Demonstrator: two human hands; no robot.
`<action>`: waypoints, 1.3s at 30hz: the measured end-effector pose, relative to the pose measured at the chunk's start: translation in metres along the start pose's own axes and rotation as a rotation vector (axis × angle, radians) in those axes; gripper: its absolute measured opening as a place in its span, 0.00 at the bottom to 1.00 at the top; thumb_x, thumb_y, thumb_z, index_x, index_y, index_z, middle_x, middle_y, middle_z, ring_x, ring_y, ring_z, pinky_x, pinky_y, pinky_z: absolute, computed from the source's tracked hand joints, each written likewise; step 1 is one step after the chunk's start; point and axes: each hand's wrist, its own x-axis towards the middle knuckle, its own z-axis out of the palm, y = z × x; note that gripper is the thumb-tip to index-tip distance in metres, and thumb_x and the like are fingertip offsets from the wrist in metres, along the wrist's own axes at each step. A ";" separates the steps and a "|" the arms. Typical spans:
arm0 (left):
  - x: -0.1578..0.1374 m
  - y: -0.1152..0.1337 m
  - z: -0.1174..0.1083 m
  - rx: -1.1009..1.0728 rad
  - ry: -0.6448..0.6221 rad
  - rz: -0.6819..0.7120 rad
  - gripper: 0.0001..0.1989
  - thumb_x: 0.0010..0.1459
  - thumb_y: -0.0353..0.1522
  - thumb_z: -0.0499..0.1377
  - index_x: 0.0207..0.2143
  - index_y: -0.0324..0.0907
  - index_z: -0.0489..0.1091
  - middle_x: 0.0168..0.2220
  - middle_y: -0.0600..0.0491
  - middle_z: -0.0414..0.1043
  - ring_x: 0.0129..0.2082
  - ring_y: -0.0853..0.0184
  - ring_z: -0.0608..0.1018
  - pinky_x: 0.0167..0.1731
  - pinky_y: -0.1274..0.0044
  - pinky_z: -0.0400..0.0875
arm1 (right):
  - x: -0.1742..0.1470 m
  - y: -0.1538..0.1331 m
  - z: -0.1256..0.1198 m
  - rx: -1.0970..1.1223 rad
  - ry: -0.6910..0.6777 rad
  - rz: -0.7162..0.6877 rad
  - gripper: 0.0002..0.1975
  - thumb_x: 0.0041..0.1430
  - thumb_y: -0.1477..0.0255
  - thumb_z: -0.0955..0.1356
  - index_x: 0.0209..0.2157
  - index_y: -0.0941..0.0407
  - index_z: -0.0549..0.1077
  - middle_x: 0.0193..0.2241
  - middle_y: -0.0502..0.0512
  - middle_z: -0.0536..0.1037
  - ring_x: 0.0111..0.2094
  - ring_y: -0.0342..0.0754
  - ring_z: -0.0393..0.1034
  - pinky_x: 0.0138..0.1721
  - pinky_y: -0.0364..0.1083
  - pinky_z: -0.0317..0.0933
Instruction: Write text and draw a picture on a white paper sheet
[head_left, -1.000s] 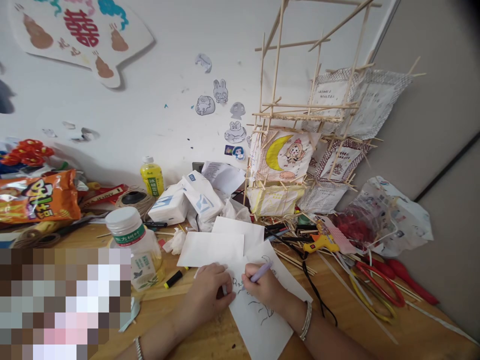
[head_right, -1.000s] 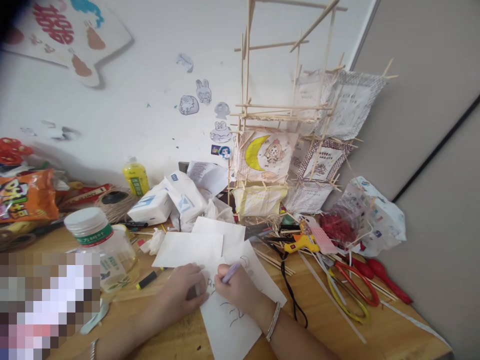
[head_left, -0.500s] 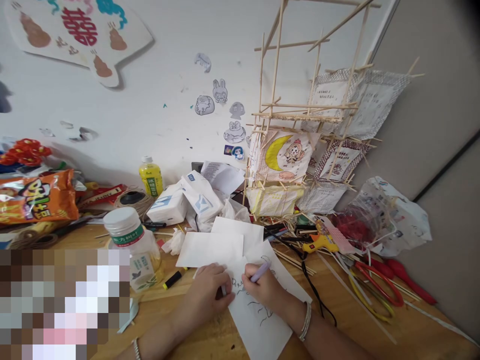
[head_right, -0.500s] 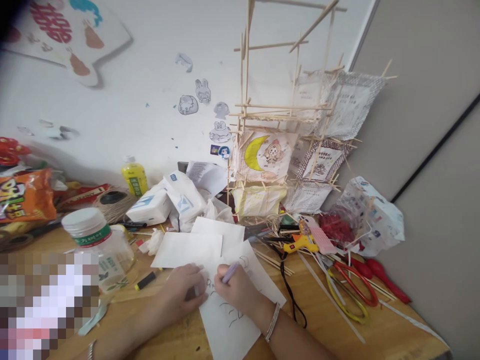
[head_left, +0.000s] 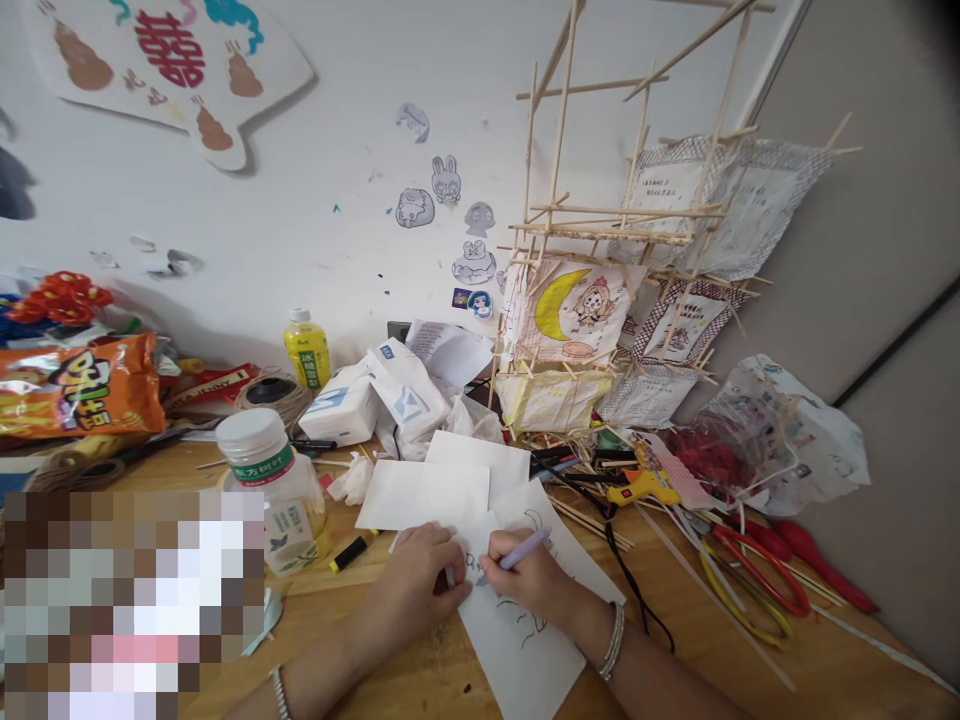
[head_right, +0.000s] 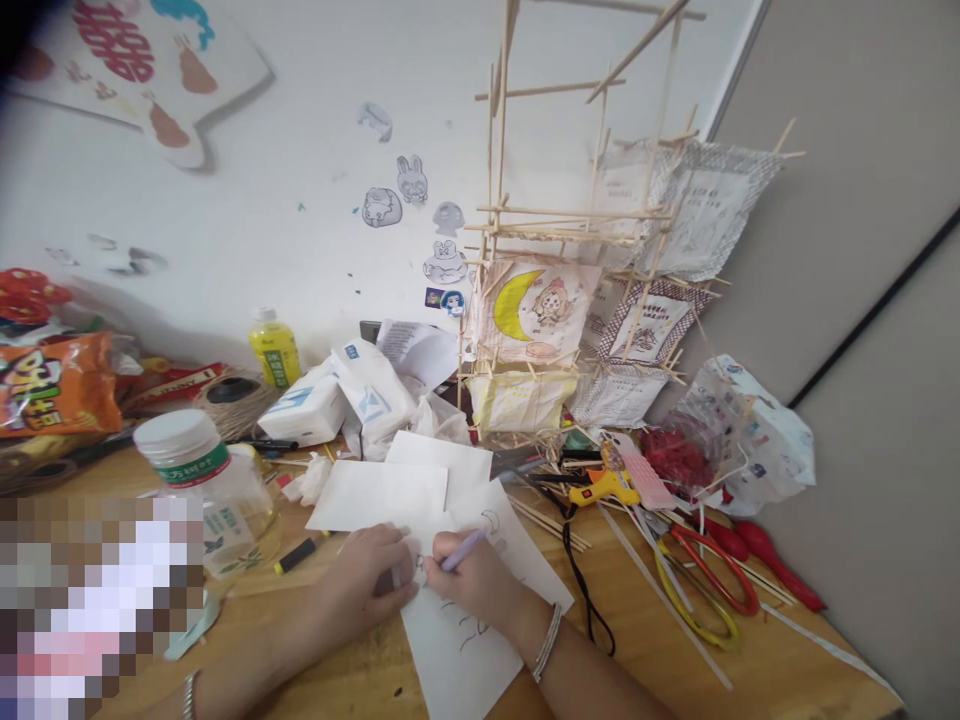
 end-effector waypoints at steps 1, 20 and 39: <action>0.000 0.000 0.000 0.001 -0.001 0.001 0.03 0.48 0.29 0.58 0.24 0.43 0.66 0.28 0.56 0.67 0.34 0.65 0.68 0.34 0.75 0.57 | 0.000 0.000 0.000 -0.010 -0.002 -0.003 0.16 0.51 0.77 0.62 0.17 0.55 0.50 0.14 0.42 0.53 0.18 0.39 0.50 0.20 0.40 0.45; 0.001 0.000 0.000 0.018 -0.012 -0.007 0.02 0.48 0.29 0.58 0.24 0.43 0.66 0.28 0.56 0.67 0.34 0.65 0.68 0.35 0.75 0.58 | 0.000 0.001 0.001 0.021 -0.007 0.034 0.15 0.51 0.76 0.62 0.17 0.55 0.50 0.15 0.42 0.52 0.18 0.39 0.49 0.20 0.40 0.45; 0.000 0.001 -0.002 0.015 -0.010 -0.008 0.03 0.49 0.29 0.58 0.24 0.43 0.66 0.29 0.56 0.67 0.35 0.65 0.68 0.35 0.75 0.57 | -0.002 0.009 0.003 0.045 -0.010 0.058 0.15 0.52 0.76 0.62 0.17 0.55 0.50 0.15 0.42 0.52 0.19 0.39 0.49 0.20 0.40 0.45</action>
